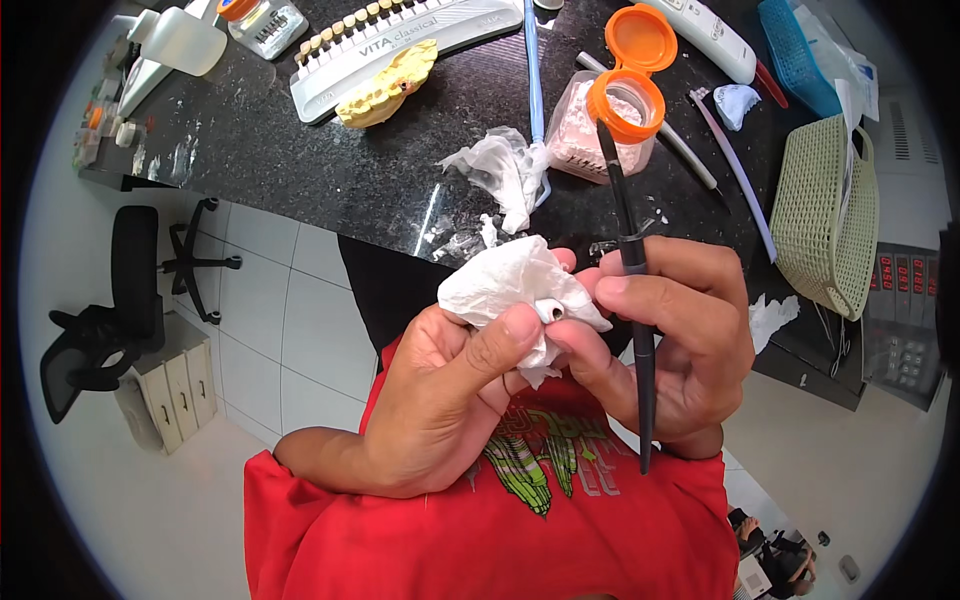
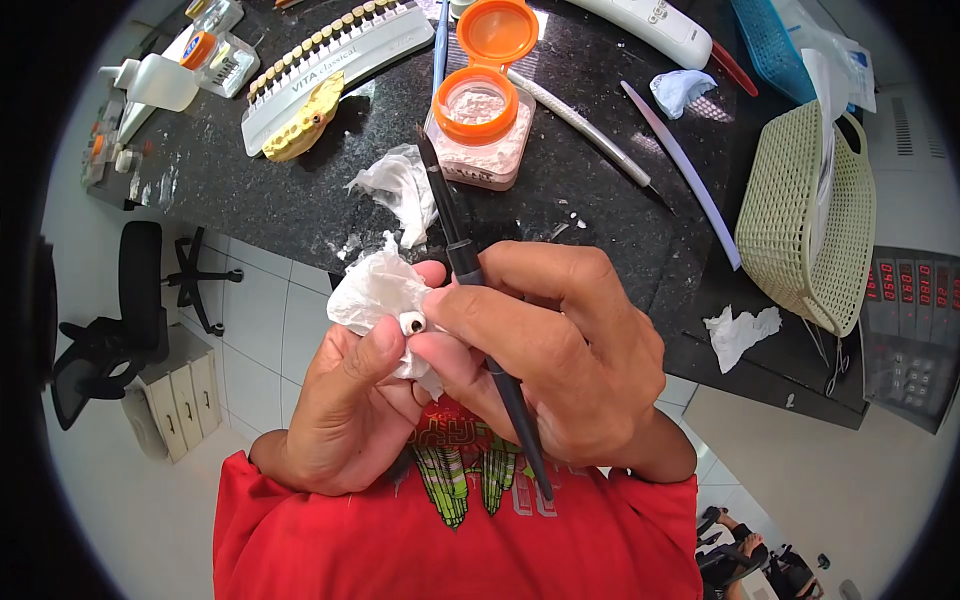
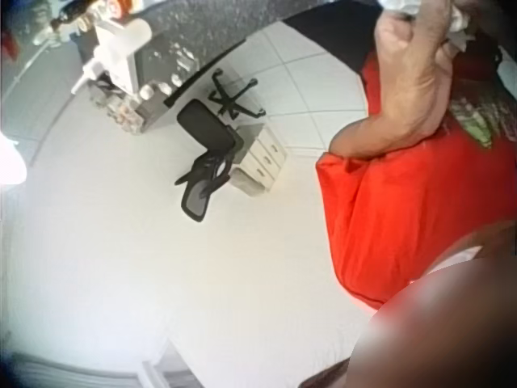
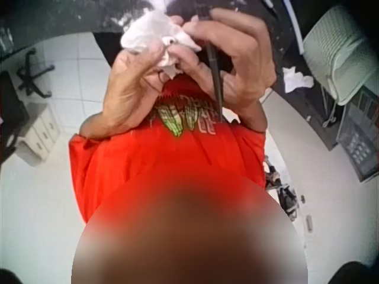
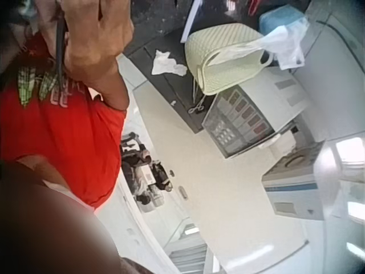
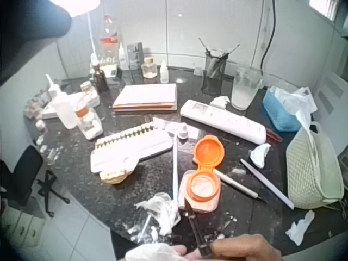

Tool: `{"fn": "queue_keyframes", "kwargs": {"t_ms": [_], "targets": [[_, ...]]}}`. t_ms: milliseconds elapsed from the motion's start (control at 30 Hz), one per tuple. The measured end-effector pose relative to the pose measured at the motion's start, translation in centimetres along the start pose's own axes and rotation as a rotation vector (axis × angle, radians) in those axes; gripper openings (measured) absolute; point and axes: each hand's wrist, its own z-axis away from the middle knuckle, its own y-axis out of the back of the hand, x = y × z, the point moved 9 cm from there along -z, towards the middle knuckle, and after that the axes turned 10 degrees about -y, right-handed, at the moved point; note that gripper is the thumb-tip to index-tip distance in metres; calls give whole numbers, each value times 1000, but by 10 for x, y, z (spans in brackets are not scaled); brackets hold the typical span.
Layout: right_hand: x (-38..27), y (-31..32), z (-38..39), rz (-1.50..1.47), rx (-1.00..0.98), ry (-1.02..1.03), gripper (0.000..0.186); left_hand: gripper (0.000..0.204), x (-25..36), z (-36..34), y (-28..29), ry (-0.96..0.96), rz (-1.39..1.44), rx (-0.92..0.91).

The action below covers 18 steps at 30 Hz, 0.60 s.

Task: The recorder uses a brush to precisely apply porcelain or ceramic material onto a dental prosthetic component.

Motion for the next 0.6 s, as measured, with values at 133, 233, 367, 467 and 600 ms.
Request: {"fn": "queue_keyframes", "kwargs": {"t_ms": [133,233,367,467,600], "targets": [[-1,0,-1,19,-1,13,36,44,1,0,2,15,-15,1],[-1,-4,2,23,-61,-11,38,44,0,0,6,6,-32,31],[-5,8,1,-17,-112,-17,31,45,1,0,4,24,-23,28],[-7,20,11,-95,-26,28,29,45,3,-4,5,-6,-35,31],[2,25,29,-305,3,21,26,45,3,-9,9,-56,-77,51]]}}
